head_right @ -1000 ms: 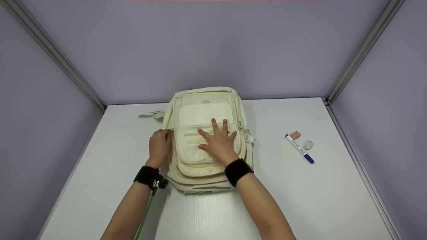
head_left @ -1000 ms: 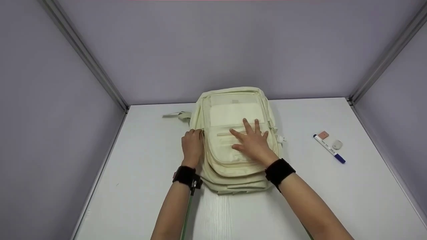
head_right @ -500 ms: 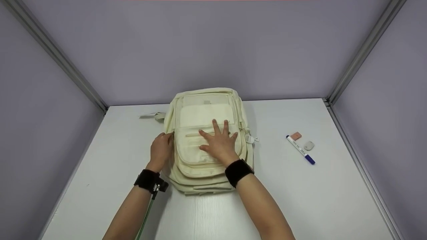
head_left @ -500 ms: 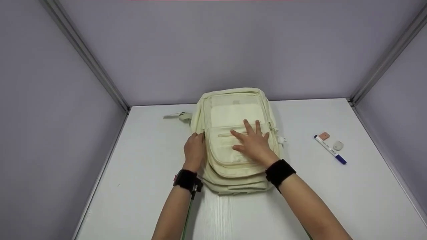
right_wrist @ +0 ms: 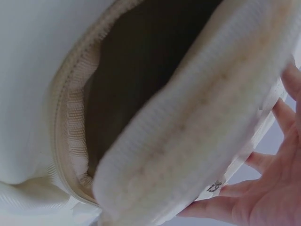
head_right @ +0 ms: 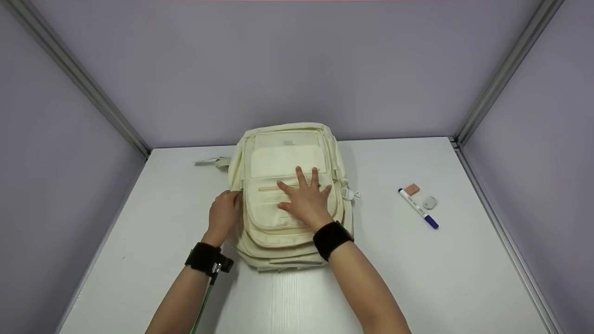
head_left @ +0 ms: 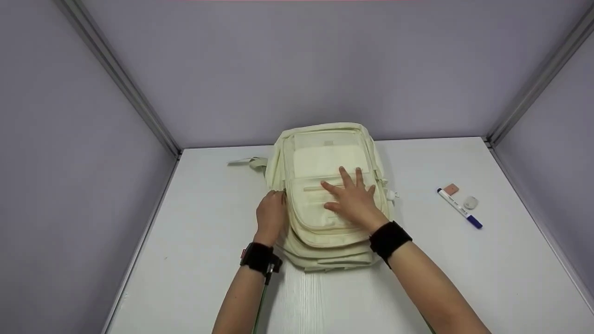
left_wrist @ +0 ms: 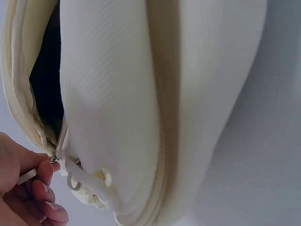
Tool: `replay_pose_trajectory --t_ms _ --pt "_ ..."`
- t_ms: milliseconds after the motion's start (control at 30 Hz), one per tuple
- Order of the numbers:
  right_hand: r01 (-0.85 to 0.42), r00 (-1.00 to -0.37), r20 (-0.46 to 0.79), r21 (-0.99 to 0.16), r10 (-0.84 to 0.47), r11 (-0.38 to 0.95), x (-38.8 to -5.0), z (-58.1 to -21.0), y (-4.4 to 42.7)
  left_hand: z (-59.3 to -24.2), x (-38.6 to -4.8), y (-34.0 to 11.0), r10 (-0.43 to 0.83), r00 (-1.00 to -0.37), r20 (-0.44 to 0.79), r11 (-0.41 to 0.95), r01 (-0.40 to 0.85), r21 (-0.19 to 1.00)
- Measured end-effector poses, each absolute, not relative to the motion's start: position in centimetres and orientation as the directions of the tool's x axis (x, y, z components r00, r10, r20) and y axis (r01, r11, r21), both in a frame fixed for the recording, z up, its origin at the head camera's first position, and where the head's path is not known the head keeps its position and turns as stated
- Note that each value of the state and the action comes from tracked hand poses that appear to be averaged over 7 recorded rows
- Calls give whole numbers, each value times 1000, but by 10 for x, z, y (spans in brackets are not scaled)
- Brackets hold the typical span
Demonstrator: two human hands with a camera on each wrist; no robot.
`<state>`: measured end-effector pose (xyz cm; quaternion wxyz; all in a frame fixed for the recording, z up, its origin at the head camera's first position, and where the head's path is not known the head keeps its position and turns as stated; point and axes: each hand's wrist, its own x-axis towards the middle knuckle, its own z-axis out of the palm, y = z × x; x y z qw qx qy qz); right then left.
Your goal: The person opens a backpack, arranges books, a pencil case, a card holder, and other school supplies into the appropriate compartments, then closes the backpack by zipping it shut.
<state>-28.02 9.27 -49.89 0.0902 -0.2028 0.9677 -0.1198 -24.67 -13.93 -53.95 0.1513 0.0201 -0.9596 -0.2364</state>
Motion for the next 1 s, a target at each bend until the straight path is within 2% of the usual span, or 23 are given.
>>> replay_pose_trajectory --t_ms 333,1000 --pt "-364 -905 -130 -252 -404 897 -280 -499 92 -537 -229 -138 -112 -968 225 882 7 470" --pt "-353 -909 -139 -245 -393 903 -280 -499 89 -528 -187 -145 63 -974 219 848 168 503"
